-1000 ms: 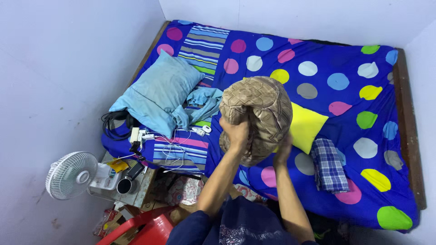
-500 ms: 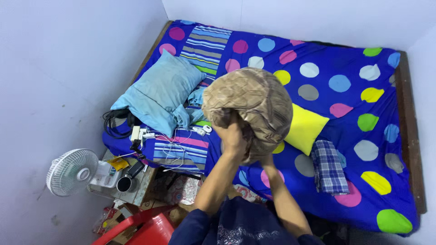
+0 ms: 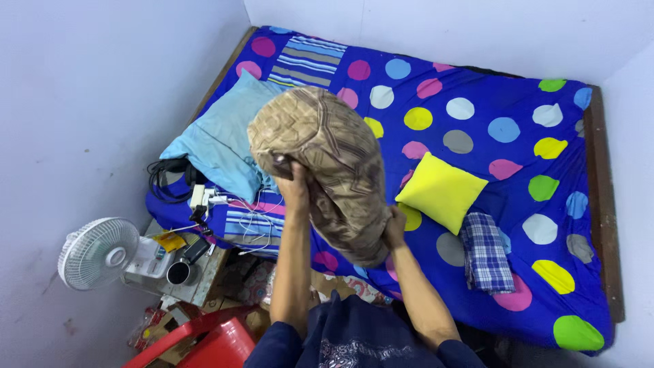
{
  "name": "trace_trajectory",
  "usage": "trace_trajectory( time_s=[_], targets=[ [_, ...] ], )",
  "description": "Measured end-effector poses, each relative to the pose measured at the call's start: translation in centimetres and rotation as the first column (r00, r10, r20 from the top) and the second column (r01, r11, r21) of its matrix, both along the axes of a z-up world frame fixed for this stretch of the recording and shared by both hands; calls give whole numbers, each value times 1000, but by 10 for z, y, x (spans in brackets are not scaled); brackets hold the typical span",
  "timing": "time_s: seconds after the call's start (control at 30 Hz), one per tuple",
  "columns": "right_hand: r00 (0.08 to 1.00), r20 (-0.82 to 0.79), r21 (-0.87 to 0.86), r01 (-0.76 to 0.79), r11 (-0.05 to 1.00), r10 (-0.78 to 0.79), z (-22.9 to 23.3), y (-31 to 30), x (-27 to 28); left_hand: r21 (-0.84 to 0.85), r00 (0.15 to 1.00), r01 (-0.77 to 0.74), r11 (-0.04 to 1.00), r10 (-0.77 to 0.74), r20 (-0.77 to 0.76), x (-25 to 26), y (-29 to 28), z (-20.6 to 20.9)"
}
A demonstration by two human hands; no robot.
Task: The person repeatedly fluffs and adjusts a patterned pillow by hand, then inserts it into a light blue pillowcase. The person manipulates the pillow and case to fit the pillow inside, adjusting the opening and smoothing the fabric.
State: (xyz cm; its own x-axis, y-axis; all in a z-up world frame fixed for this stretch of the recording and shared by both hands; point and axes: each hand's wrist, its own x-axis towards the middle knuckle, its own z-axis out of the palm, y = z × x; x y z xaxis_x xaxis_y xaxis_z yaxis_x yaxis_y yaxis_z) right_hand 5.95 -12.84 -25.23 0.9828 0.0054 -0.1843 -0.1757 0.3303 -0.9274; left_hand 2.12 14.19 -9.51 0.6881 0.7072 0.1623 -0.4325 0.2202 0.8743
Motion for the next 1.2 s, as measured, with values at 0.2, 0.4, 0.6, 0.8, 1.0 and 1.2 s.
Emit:
trace_trajectory(
  time_s=[0.2, 0.4, 0.6, 0.8, 1.0, 1.2],
  targets=[
    [955, 237, -458, 272, 846, -179, 10, -32, 8, 338, 997, 69, 939, -52, -60, -16, 0, -9],
    [896, 413, -594, 400, 698, -161, 26, -47, 17, 591, 960, 101, 800, 78, -269, -6, 10, -65],
    [679, 733, -577, 652, 492, -40, 97, -74, 19, 841, 799, -177, 512, 573, -181, -13, -17, -89],
    [281, 899, -384, 874, 298, 334, 226, -79, -2, 739, 856, 515, 435, -218, -469, -12, -60, 2],
    [39, 748, -488, 709, 509, 663, 261, -40, -20, 793, 878, 428, 433, -407, -252, 13, -147, 28],
    [148, 932, -334, 711, 619, 332, 245, -58, -10, 651, 968, 191, 735, -251, -1, 21, -168, -24]
  ],
)
